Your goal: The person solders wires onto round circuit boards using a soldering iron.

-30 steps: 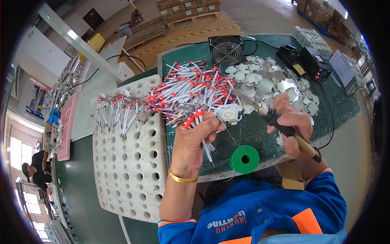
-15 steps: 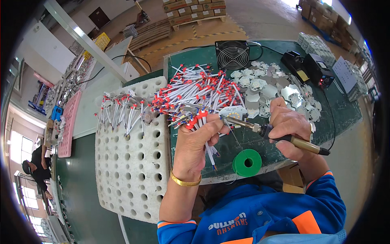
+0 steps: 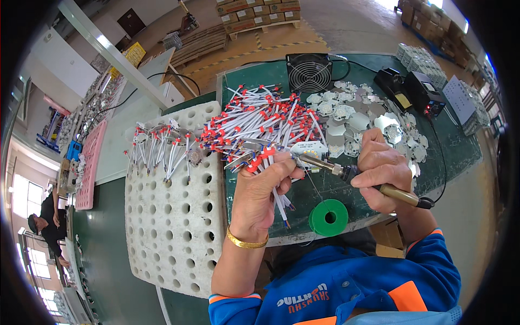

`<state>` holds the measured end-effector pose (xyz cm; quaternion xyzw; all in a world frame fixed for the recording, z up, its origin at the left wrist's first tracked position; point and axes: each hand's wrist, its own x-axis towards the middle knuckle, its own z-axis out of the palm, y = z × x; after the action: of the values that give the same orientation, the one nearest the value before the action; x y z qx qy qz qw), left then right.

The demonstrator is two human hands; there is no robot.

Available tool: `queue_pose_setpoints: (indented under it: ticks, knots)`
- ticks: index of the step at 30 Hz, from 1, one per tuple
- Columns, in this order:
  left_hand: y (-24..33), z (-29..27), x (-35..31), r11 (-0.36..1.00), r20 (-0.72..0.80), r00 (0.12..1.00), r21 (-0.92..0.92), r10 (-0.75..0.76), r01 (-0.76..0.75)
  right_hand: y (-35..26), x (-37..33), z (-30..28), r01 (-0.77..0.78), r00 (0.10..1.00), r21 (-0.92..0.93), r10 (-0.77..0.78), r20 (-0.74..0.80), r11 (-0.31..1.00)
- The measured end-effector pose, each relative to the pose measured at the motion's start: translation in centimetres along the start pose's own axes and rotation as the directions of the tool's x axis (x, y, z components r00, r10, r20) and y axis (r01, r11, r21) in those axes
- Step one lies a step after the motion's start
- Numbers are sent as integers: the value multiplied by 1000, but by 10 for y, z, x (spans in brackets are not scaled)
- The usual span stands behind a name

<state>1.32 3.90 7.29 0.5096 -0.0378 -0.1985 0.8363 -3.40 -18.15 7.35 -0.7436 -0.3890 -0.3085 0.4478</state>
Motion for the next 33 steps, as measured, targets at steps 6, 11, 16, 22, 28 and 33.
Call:
queue_pose_setpoints:
  ticks: [6, 11, 16, 22, 28, 33]
  knots:
    - [-12, -11, 8, 996, 14, 999, -77, -47, 48, 4, -2, 3, -46, 999, 35, 47, -27, 998]
    - [-16, -15, 11, 982, 61, 990, -136, -126, 134, 1, -2, -4, -85, 995, 112, 91, -51, 990]
    - [-22, -14, 12, 974, 55, 984, -145, -167, 173, 5, -3, -2, -103, 990, 46, 107, -89, 994]
    - [-33, 1, 13, 959, 66, 966, -120, -249, 255, 12, -2, 22, -288, 955, -227, 263, -135, 930]
    - [-41, -1, 18, 977, 214, 954, 25, -211, 211, 19, -7, 22, -294, 946, -94, 276, -168, 951]
    - [-43, -8, 20, 966, 260, 959, 255, -111, 43, 18, -11, 16, -349, 934, 9, 349, -77, 937]
